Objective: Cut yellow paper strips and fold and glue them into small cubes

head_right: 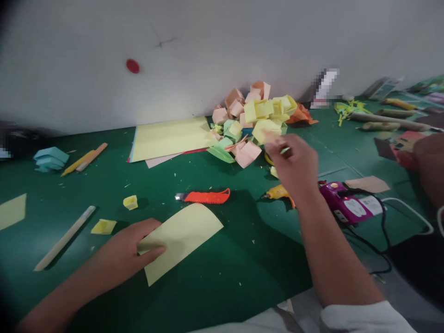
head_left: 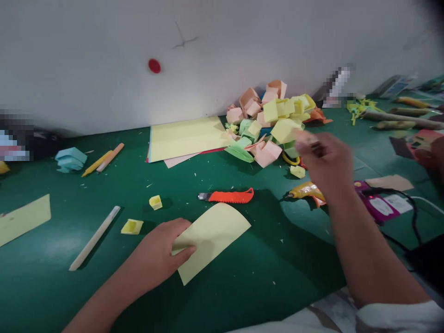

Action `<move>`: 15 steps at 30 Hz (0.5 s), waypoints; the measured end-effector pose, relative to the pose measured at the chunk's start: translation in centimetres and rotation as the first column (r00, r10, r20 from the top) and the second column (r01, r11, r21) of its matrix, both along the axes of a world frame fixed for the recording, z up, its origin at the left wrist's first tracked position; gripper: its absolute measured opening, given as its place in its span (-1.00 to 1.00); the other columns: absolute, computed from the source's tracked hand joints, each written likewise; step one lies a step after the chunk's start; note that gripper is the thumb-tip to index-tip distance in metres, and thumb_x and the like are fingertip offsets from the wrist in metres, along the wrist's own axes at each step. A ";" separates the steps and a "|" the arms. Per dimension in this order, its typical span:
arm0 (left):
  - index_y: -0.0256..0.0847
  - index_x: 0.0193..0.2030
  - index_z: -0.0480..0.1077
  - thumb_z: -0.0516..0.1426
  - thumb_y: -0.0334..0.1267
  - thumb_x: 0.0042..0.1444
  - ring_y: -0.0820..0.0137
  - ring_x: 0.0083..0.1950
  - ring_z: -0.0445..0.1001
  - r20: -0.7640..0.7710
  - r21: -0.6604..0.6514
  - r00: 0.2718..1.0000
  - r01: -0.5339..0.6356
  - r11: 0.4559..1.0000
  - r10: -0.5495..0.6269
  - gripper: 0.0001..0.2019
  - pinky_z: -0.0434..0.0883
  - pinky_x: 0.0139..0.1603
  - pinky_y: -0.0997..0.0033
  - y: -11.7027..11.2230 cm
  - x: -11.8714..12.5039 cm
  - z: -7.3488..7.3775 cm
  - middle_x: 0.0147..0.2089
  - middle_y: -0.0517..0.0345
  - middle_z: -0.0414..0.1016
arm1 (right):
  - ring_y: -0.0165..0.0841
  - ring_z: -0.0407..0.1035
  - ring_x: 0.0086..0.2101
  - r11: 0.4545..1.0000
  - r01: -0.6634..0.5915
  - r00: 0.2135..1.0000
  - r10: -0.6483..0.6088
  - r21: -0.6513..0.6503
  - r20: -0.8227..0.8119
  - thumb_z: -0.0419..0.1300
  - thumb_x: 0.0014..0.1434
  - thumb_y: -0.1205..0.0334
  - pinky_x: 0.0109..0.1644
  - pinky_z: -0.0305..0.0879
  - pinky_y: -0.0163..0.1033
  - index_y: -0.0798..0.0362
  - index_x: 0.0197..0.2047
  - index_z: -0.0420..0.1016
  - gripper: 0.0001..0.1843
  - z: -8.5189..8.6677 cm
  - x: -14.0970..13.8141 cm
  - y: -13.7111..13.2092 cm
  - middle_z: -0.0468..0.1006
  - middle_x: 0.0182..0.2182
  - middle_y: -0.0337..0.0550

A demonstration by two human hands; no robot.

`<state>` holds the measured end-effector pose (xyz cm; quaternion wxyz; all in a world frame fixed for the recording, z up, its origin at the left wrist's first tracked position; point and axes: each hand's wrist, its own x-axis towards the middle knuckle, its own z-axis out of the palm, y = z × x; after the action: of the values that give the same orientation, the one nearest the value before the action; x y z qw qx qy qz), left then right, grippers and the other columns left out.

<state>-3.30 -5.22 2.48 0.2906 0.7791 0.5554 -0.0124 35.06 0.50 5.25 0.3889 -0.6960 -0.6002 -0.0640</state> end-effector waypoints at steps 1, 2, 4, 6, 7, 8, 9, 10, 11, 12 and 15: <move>-0.06 -0.04 0.47 0.10 0.00 0.20 0.15 -0.04 0.52 0.010 0.006 1.000 0.007 1.000 -0.007 -0.71 0.42 -0.16 0.31 0.1 0.1 0.0 -0.03 0.09 0.55 | -0.28 0.29 -0.45 0.997 0.052 0.999 -0.051 0.052 -0.018 0.12 0.29 -0.04 -0.34 0.20 -0.15 0.02 -0.33 0.44 -0.68 0.3 0.7 0.0 0.45 -0.44 -0.12; -0.06 -0.06 0.47 0.10 -0.01 0.20 0.17 -0.07 0.53 0.014 0.013 1.000 0.008 1.000 -0.009 -0.72 0.41 -0.20 0.34 0.1 0.1 0.0 -0.06 0.10 0.56 | -0.26 0.26 -0.44 0.988 0.103 0.995 -0.101 0.112 -0.026 0.11 0.29 -0.08 -0.34 0.19 -0.13 -0.01 -0.39 0.40 -0.65 0.7 1.4 0.0 0.40 -0.47 -0.13; -0.06 -0.08 0.48 0.10 -0.01 0.20 0.18 -0.10 0.54 0.013 0.036 1.000 0.008 0.999 -0.008 -0.72 0.40 -0.25 0.36 0.2 0.3 -0.2 -0.09 0.11 0.57 | -0.22 0.24 -0.40 0.978 0.134 0.991 -0.134 0.161 -0.012 0.03 0.32 -0.13 -0.29 0.19 -0.07 -0.06 -0.41 0.36 -0.61 1.3 2.7 -0.1 0.35 -0.46 -0.12; -0.07 -0.07 0.49 0.11 0.00 0.19 0.18 -0.11 0.55 0.010 0.074 1.000 0.008 0.997 -0.009 -0.71 0.40 -0.26 0.36 0.3 0.4 -0.5 -0.09 0.10 0.58 | -0.19 0.25 -0.36 0.984 0.134 0.990 -0.139 0.115 0.032 -0.03 0.34 -0.16 -0.25 0.20 -0.02 -0.08 -0.34 0.40 -0.59 2.0 3.8 0.0 0.35 -0.43 -0.11; -0.07 -0.07 0.49 0.11 0.00 0.19 0.17 -0.11 0.55 0.011 0.094 1.000 0.015 0.995 -0.016 -0.71 0.40 -0.26 0.35 0.3 0.4 -0.7 -0.09 0.10 0.58 | -0.16 0.27 -0.34 0.989 0.138 0.988 -0.141 0.058 0.059 -0.03 0.34 -0.17 -0.23 0.21 0.00 -0.08 -0.27 0.43 -0.60 2.2 4.2 0.1 0.37 -0.41 -0.10; -0.07 -0.07 0.50 0.11 0.00 0.19 0.17 -0.10 0.55 0.013 0.112 1.000 0.024 0.993 -0.025 -0.70 0.41 -0.25 0.34 0.3 0.3 -0.8 -0.08 0.09 0.59 | -0.12 0.31 -0.31 0.989 0.145 0.986 -0.143 -0.014 0.087 0.00 0.32 -0.18 -0.21 0.23 0.03 -0.09 -0.16 0.46 -0.61 2.5 4.6 0.2 0.41 -0.37 -0.07; -0.07 -0.06 0.50 0.11 0.00 0.19 0.16 -0.09 0.56 0.016 0.128 0.999 0.033 0.991 -0.036 -0.70 0.42 -0.23 0.33 0.2 0.2 -1.0 -0.07 0.09 0.59 | -0.06 0.35 -0.25 0.984 0.151 0.983 -0.140 -0.091 0.116 0.07 0.28 -0.20 -0.18 0.25 0.07 -0.10 -0.02 0.45 -0.59 2.6 4.8 0.4 0.46 -0.30 -0.03; -0.07 -0.05 0.51 0.11 0.00 0.19 0.16 -0.08 0.56 0.020 0.141 0.999 0.042 0.989 -0.046 -0.69 0.43 -0.21 0.32 0.2 0.1 -1.1 -0.06 0.08 0.59 | 0.04 0.37 -0.17 0.976 0.161 0.980 -0.140 -0.150 0.143 0.14 0.22 -0.23 -0.14 0.27 0.11 -0.11 0.14 0.38 -0.46 2.6 4.9 0.5 0.48 -0.19 0.03; -0.07 -0.03 0.51 0.12 0.00 0.19 0.15 -0.06 0.56 0.026 0.149 0.998 0.052 0.988 -0.056 -0.69 0.45 -0.20 0.32 0.2 -0.2 -1.2 -0.04 0.08 0.59 | 0.14 0.35 -0.07 0.968 0.162 0.977 -0.130 -0.193 0.168 0.22 0.16 -0.25 -0.09 0.28 0.17 -0.11 0.28 0.25 -0.28 2.5 4.8 0.7 0.46 -0.06 0.11; -0.06 -0.01 0.51 0.12 -0.01 0.19 0.15 -0.05 0.56 0.033 0.148 0.997 0.064 0.987 -0.070 -0.68 0.46 -0.19 0.32 0.3 -0.4 -1.2 -0.02 0.07 0.59 | 0.24 0.28 0.04 0.966 0.153 0.974 -0.112 -0.209 0.198 0.26 0.11 -0.27 -0.03 0.26 0.22 -0.08 0.38 0.11 -0.11 2.2 4.6 0.8 0.37 0.06 0.21; -0.06 -0.02 0.51 0.12 -0.06 0.21 0.18 -0.04 0.56 0.084 0.115 0.984 0.145 0.983 -0.155 -0.72 0.47 -0.16 0.36 0.5 -1.5 -0.8 -0.01 0.09 0.59 | 0.25 0.09 0.21 0.982 0.030 0.959 0.025 -0.187 0.282 0.23 0.17 -0.20 0.15 0.15 0.24 0.06 0.44 0.00 -0.06 0.6 3.3 0.9 0.19 0.19 0.35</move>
<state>-4.76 -4.76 1.70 0.2713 0.8331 0.4809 0.0320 38.34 1.38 5.83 0.2311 -0.7143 -0.6520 -0.1060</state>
